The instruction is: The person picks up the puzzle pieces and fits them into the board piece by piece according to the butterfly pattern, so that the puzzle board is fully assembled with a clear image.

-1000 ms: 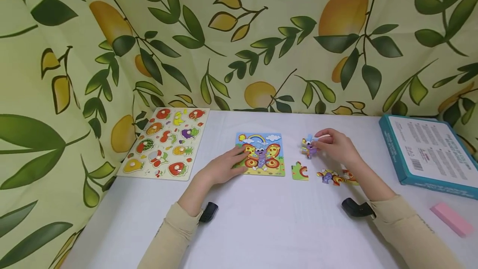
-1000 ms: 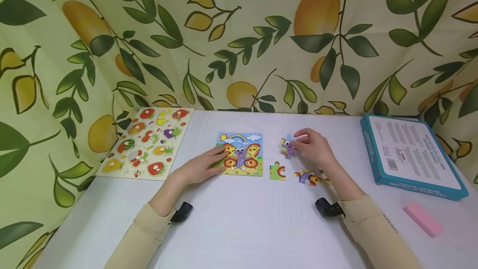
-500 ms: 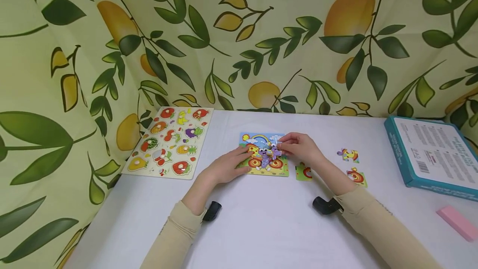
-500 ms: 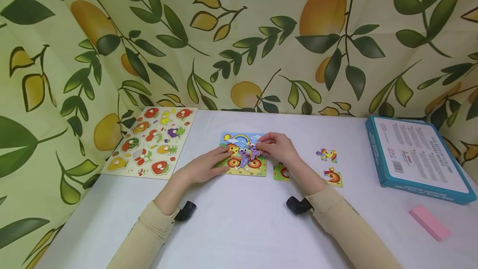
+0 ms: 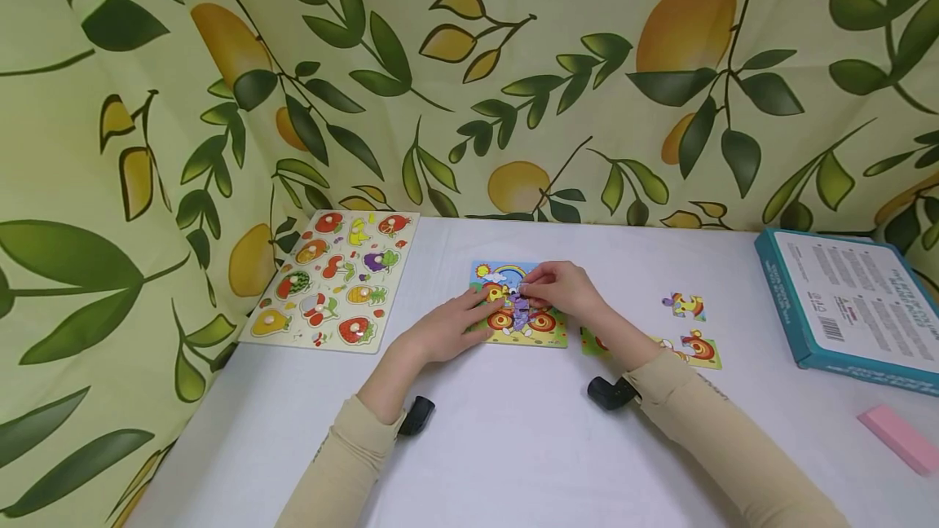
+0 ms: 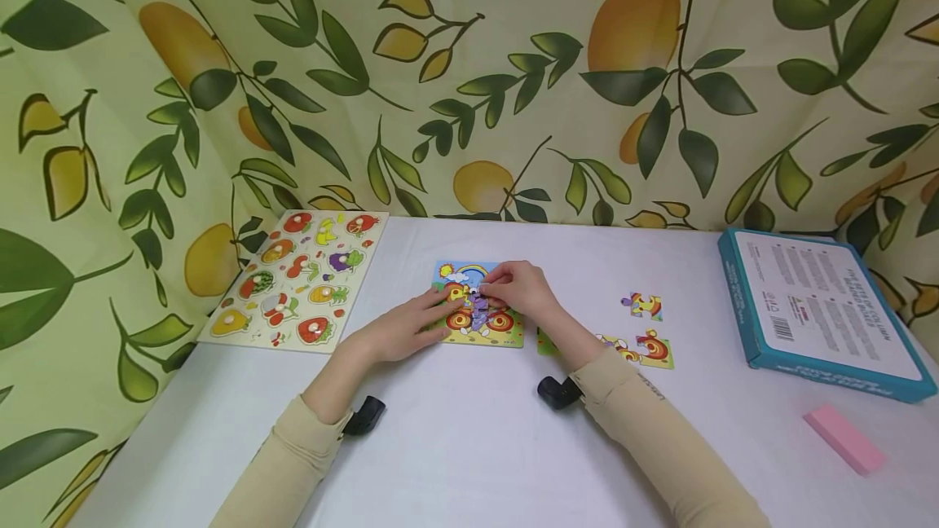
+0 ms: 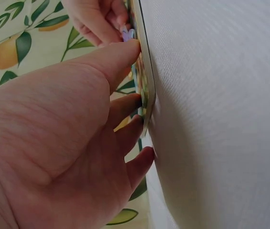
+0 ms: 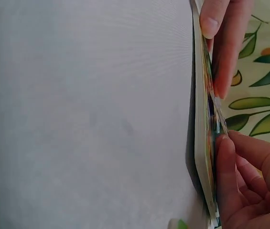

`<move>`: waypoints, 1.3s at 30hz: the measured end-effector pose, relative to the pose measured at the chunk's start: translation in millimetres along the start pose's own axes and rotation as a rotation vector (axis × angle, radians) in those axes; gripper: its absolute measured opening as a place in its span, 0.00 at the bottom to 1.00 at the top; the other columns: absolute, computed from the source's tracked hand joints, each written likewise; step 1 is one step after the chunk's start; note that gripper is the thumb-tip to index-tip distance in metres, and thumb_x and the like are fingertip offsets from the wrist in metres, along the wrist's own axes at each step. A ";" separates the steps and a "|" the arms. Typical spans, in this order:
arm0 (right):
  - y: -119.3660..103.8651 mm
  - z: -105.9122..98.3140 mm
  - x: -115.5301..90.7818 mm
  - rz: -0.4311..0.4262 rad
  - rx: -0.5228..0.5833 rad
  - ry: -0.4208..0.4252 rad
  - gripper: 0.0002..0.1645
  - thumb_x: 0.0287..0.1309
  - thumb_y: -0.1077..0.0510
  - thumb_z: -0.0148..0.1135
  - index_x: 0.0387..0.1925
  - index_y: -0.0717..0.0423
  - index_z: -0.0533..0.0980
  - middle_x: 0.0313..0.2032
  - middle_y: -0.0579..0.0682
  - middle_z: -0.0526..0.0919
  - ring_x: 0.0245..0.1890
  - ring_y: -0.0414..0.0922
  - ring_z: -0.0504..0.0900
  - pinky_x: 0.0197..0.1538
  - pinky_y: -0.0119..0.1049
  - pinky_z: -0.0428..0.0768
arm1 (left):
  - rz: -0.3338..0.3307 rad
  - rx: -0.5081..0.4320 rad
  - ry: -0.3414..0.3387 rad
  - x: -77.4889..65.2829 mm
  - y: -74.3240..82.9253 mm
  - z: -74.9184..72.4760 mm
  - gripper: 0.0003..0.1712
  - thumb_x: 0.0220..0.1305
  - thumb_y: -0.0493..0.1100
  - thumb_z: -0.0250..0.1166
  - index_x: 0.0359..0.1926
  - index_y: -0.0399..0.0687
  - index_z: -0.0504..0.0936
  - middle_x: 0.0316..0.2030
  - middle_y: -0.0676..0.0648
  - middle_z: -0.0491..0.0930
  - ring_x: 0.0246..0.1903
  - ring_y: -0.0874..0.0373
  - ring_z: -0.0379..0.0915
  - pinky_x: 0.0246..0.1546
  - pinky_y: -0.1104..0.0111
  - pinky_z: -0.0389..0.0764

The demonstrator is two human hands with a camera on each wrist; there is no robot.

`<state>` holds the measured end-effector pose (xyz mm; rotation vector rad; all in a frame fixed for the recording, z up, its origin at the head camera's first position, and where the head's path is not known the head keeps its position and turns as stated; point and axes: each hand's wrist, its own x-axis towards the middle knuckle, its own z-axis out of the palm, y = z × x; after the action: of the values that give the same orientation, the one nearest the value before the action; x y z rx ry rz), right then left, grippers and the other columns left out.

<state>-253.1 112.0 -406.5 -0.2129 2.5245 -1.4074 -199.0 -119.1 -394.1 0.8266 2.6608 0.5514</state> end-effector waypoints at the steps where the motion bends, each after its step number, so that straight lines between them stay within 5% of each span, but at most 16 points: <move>1: -0.5 0.4 -0.1 -0.003 -0.014 0.002 0.11 0.61 0.56 0.67 0.40 0.61 0.81 0.28 0.49 0.85 0.24 0.39 0.82 0.31 0.30 0.81 | 0.001 0.005 -0.006 -0.1 0.1 -0.1 0.30 0.75 0.52 0.51 0.75 0.55 0.59 0.76 0.47 0.49 0.75 0.47 0.38 0.71 0.53 0.49; 39: 2.1 3.5 3.3 -0.060 -0.149 0.020 0.09 0.58 0.56 0.70 0.34 0.57 0.80 0.23 0.47 0.78 0.17 0.39 0.75 0.24 0.29 0.74 | -0.023 -0.038 -0.021 0.9 0.3 1.1 0.28 0.75 0.52 0.52 0.72 0.56 0.65 0.76 0.49 0.47 0.75 0.48 0.34 0.71 0.51 0.48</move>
<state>-255.4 109.5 -410.5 -0.3050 2.6623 -1.2492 -199.1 -118.0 -395.0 0.7860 2.6288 0.5822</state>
